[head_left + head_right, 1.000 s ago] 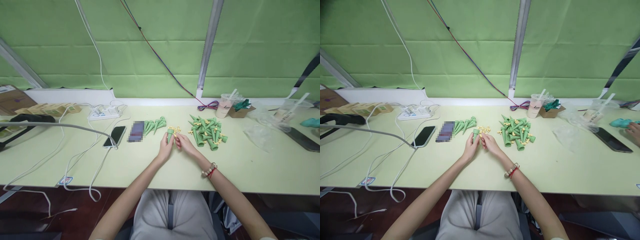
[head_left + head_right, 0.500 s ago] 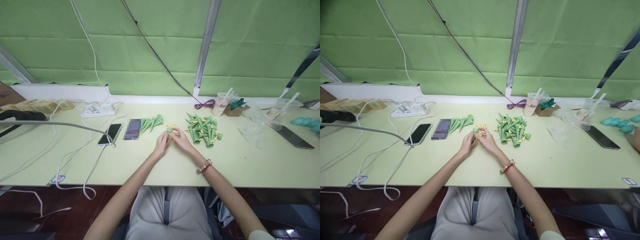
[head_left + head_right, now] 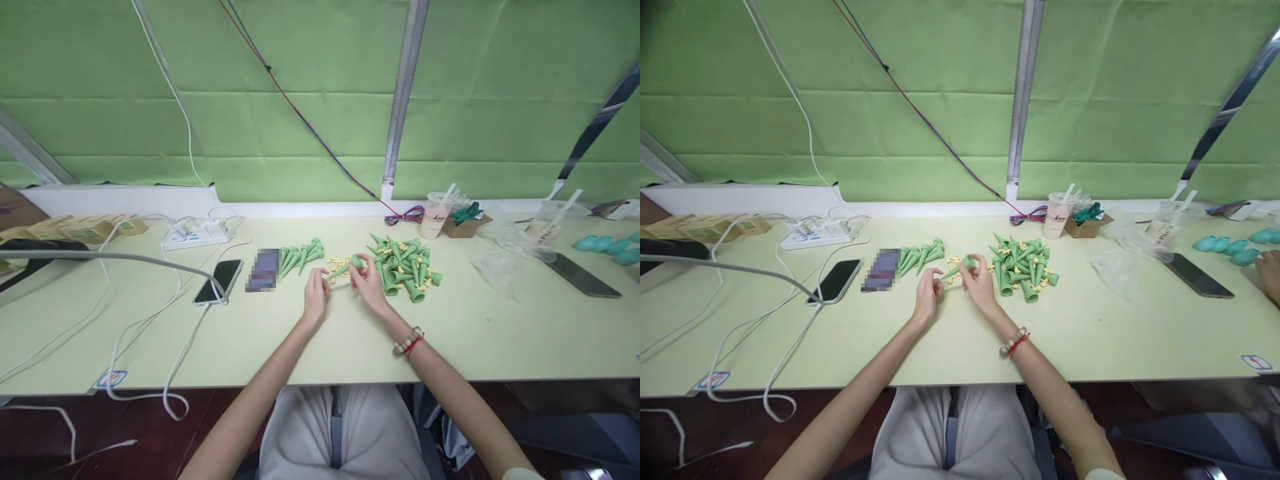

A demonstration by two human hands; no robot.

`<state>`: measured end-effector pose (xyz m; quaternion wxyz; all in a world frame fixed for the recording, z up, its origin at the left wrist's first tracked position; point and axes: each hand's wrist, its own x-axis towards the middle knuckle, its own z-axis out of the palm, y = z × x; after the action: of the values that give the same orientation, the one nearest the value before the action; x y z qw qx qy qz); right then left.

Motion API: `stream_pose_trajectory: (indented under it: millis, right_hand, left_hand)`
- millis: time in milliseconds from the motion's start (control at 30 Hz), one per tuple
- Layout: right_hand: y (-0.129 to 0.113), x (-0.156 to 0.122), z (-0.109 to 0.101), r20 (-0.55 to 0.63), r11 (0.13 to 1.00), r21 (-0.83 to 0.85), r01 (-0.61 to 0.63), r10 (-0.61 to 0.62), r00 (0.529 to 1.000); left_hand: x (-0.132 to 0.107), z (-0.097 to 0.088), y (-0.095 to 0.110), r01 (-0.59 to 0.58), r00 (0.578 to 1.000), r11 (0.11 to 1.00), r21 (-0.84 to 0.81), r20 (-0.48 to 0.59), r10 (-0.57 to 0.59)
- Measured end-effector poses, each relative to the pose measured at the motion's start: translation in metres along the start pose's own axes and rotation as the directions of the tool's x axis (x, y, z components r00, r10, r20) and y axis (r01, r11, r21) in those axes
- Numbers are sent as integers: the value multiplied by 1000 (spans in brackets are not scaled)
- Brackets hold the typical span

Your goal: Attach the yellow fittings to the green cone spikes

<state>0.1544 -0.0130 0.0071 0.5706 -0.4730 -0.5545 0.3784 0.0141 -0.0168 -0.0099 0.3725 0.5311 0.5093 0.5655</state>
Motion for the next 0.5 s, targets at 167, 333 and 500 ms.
stream_pose_trajectory:
  millis: [167, 333, 500]
  right_hand:
    - [-14, 6, -19, -356, 980, -142, 138, -181, 917]
    - [-16, 13, -34, -450, 920, -382, 85, -265, 853]
    - [-12, 14, -33, -368, 937, -343, 68, -201, 908]
  left_hand:
    - [7, -9, 2, 3, 967, 994, 112, -253, 25]
    - [8, -6, 1, 15, 981, 994, 113, -192, 7]
    - [7, -4, -2, 20, 989, 991, 131, -148, -1]
